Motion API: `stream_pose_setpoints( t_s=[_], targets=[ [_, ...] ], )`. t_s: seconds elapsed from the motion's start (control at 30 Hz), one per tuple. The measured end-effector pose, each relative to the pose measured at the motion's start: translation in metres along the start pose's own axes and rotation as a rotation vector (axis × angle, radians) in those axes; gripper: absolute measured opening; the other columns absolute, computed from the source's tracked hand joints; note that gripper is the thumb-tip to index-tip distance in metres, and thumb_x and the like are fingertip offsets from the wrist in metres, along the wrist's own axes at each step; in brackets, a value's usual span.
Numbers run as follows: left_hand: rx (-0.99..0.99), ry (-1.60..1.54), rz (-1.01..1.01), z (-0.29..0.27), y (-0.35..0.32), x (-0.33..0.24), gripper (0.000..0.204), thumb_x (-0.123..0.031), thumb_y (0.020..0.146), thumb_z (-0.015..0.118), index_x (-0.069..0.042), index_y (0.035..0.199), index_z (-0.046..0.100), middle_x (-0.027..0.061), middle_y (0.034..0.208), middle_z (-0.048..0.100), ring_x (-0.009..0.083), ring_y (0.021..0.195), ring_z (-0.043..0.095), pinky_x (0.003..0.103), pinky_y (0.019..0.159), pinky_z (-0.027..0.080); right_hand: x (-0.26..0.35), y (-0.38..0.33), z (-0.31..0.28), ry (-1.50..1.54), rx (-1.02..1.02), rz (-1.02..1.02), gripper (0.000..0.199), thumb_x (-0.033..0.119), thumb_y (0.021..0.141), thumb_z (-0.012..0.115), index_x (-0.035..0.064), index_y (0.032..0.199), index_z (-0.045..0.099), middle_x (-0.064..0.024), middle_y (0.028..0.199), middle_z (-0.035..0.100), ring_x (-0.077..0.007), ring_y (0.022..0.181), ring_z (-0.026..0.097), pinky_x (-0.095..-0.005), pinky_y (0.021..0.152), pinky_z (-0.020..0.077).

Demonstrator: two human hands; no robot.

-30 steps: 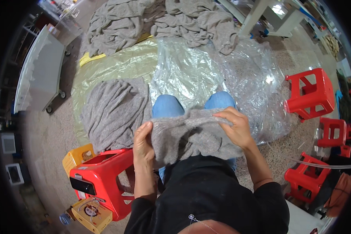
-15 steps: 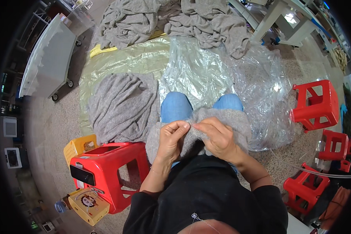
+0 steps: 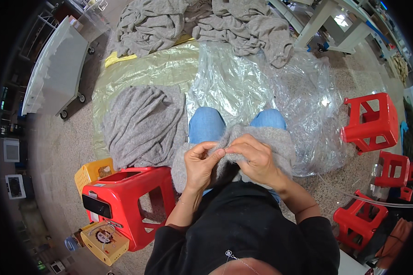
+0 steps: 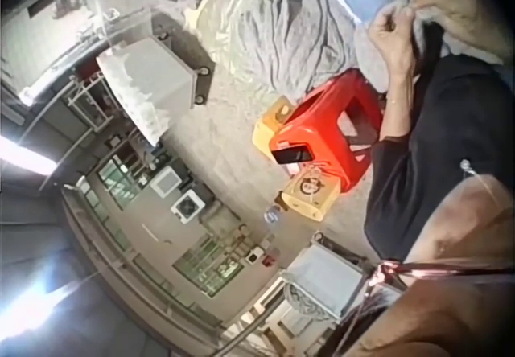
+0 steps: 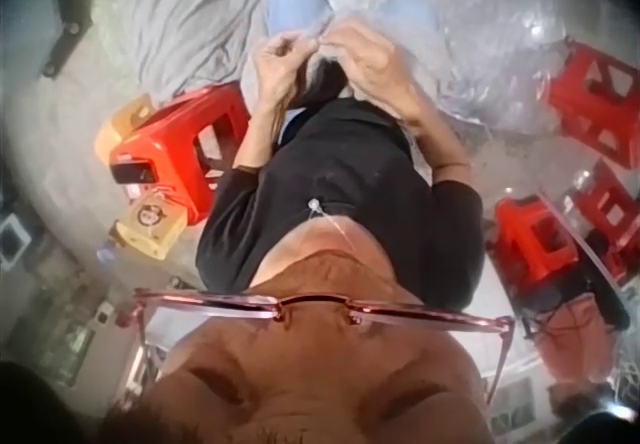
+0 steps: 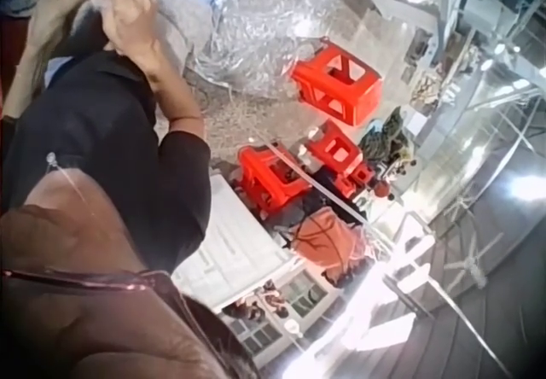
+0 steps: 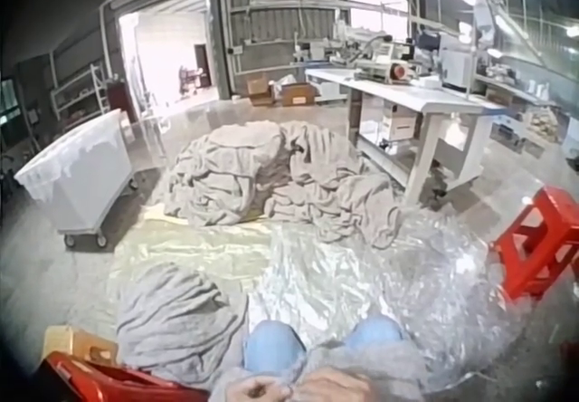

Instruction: Trimming loose threads and performing a quality inspection of grey fabric garments.

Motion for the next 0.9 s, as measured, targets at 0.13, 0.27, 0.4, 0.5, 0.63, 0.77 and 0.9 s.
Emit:
stream_pose_setpoints(
  t_s=[0.13,0.27,0.4,0.5,0.63,0.77,0.9],
  targets=[
    [0.081,0.251,0.184,0.001,-0.001,-0.010,0.014,0.004,0.077,0.070,0.001,0.089,0.064,0.0014,0.082,0.064,0.0060,0.073,0.056,0.019,0.066,0.044,-0.005,0.003,-0.002,0.083,0.110,0.115,0.034,-0.012,0.057,0.057,0.0028,0.087,0.062,-0.0095,0.084,0.061,-0.0236,0.077,0.062,-0.0293,0.067,0.0492],
    [0.144,0.278,0.136,0.000,-0.003,-0.011,0.010,0.005,0.077,0.068,0.002,0.086,0.065,0.0051,0.084,0.065,0.0089,0.079,0.058,0.022,0.069,0.045,-0.020,0.017,-0.010,0.299,0.295,0.243,0.028,-0.006,0.061,0.056,0.0028,0.087,0.061,-0.0111,0.081,0.060,-0.0288,0.077,0.061,-0.0340,0.067,0.0481],
    [0.282,0.429,0.276,0.002,0.000,-0.018,0.009,0.006,0.076,0.065,0.002,0.084,0.065,0.0081,0.083,0.065,0.0127,0.078,0.060,0.023,0.069,0.045,-0.032,0.019,-0.007,0.281,0.587,0.331,0.029,0.000,0.062,0.056,0.0023,0.091,0.058,-0.0152,0.079,0.061,-0.0323,0.076,0.060,-0.0376,0.065,0.0460],
    [0.287,0.432,0.270,0.002,0.000,-0.019,0.009,0.006,0.076,0.064,0.002,0.083,0.065,0.0083,0.082,0.065,0.0137,0.076,0.060,0.024,0.068,0.046,-0.025,0.021,-0.007,0.167,0.642,0.195,0.028,0.003,0.063,0.057,0.0024,0.092,0.057,-0.0160,0.076,0.060,-0.0344,0.071,0.059,-0.0402,0.062,0.0457],
    [0.092,0.426,0.314,-0.007,-0.002,-0.013,0.009,0.006,0.076,0.064,0.001,0.084,0.064,0.0056,0.080,0.065,0.0110,0.072,0.059,0.023,0.066,0.045,-0.008,0.008,0.001,0.011,0.415,0.098,0.024,0.003,0.065,0.058,0.0021,0.089,0.056,-0.0131,0.071,0.058,-0.0331,0.062,0.059,-0.0404,0.056,0.0468],
    [-0.028,0.348,0.325,-0.001,-0.006,-0.013,0.009,0.006,0.077,0.065,0.001,0.085,0.064,0.0031,0.080,0.064,0.0078,0.072,0.057,0.021,0.065,0.045,-0.003,-0.003,0.008,-0.235,0.087,-0.137,0.019,0.002,0.066,0.059,0.0024,0.085,0.054,-0.0106,0.071,0.055,-0.0283,0.060,0.059,-0.0375,0.052,0.0472],
    [-0.014,0.307,0.247,-0.006,-0.004,-0.007,0.008,0.003,0.079,0.066,0.001,0.086,0.062,0.0026,0.082,0.063,0.0075,0.077,0.056,0.021,0.071,0.045,-0.006,0.003,0.004,-0.281,0.180,-0.227,0.018,0.001,0.069,0.059,0.0021,0.086,0.053,-0.0083,0.069,0.052,-0.0241,0.057,0.058,-0.0346,0.050,0.0471]
  ],
)
Point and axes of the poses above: each hand's wrist, its own y-axis towards the middle knuckle, its own z-axis out of the palm, x = y × z, the point moved 3 cm from there along y, towards the middle knuckle
